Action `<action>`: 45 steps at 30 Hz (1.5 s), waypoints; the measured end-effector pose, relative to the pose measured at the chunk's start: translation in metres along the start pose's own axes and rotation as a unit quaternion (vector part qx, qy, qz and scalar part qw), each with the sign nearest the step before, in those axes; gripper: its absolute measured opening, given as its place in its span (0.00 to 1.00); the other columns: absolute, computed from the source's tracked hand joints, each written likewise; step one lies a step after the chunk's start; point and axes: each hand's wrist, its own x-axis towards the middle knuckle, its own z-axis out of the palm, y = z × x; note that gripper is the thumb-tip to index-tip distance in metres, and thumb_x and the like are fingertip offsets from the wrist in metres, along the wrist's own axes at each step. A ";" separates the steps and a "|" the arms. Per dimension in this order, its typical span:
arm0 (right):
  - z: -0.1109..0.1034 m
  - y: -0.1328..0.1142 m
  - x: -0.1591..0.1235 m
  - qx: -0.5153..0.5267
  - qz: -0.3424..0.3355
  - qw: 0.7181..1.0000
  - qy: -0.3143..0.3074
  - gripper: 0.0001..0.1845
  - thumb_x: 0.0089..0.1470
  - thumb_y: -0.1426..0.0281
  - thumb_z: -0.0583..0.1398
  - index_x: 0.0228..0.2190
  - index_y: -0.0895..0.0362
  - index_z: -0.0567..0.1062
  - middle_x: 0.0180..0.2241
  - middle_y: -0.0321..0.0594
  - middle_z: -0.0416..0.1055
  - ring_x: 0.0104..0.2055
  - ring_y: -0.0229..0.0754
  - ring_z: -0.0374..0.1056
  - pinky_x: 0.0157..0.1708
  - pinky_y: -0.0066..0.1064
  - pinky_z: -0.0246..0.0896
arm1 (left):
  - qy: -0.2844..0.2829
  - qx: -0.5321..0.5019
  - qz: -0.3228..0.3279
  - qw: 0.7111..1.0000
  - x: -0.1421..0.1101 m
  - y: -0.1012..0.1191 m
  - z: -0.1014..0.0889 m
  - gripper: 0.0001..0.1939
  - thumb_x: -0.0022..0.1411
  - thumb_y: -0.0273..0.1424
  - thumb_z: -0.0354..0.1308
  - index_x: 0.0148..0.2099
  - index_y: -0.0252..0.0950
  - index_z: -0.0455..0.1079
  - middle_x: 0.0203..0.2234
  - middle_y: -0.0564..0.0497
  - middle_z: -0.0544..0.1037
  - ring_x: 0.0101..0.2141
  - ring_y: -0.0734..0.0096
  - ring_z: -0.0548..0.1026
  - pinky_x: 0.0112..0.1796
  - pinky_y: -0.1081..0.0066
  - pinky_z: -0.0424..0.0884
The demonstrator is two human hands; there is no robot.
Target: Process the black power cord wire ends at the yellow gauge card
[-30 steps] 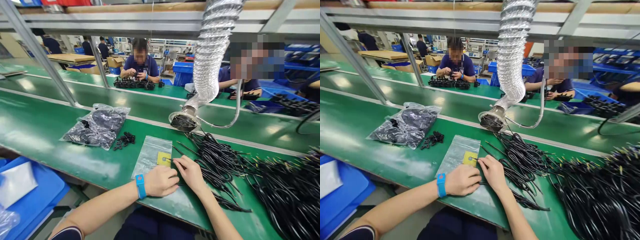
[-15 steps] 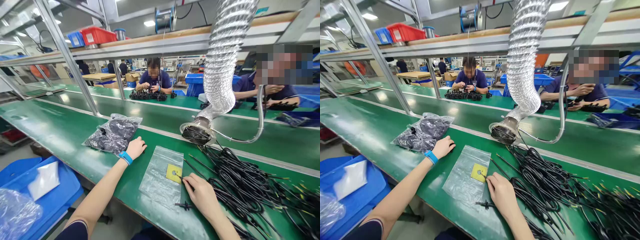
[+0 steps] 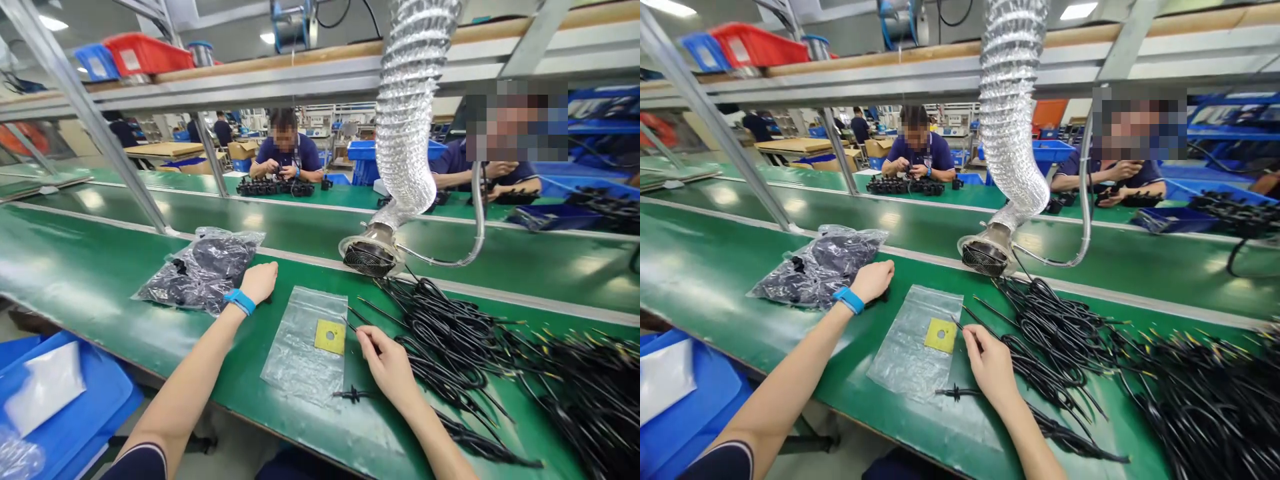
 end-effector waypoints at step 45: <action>-0.008 -0.002 0.009 0.171 0.152 0.972 -0.050 0.33 0.54 0.40 0.51 0.23 0.57 0.70 0.15 0.28 0.47 0.17 0.33 0.42 0.17 0.26 0.37 | -0.190 -0.769 0.054 0.608 -0.049 0.119 0.039 0.17 0.55 0.41 0.66 0.41 0.33 0.76 0.40 0.44 0.80 0.33 0.69 0.78 0.40 0.68 0.73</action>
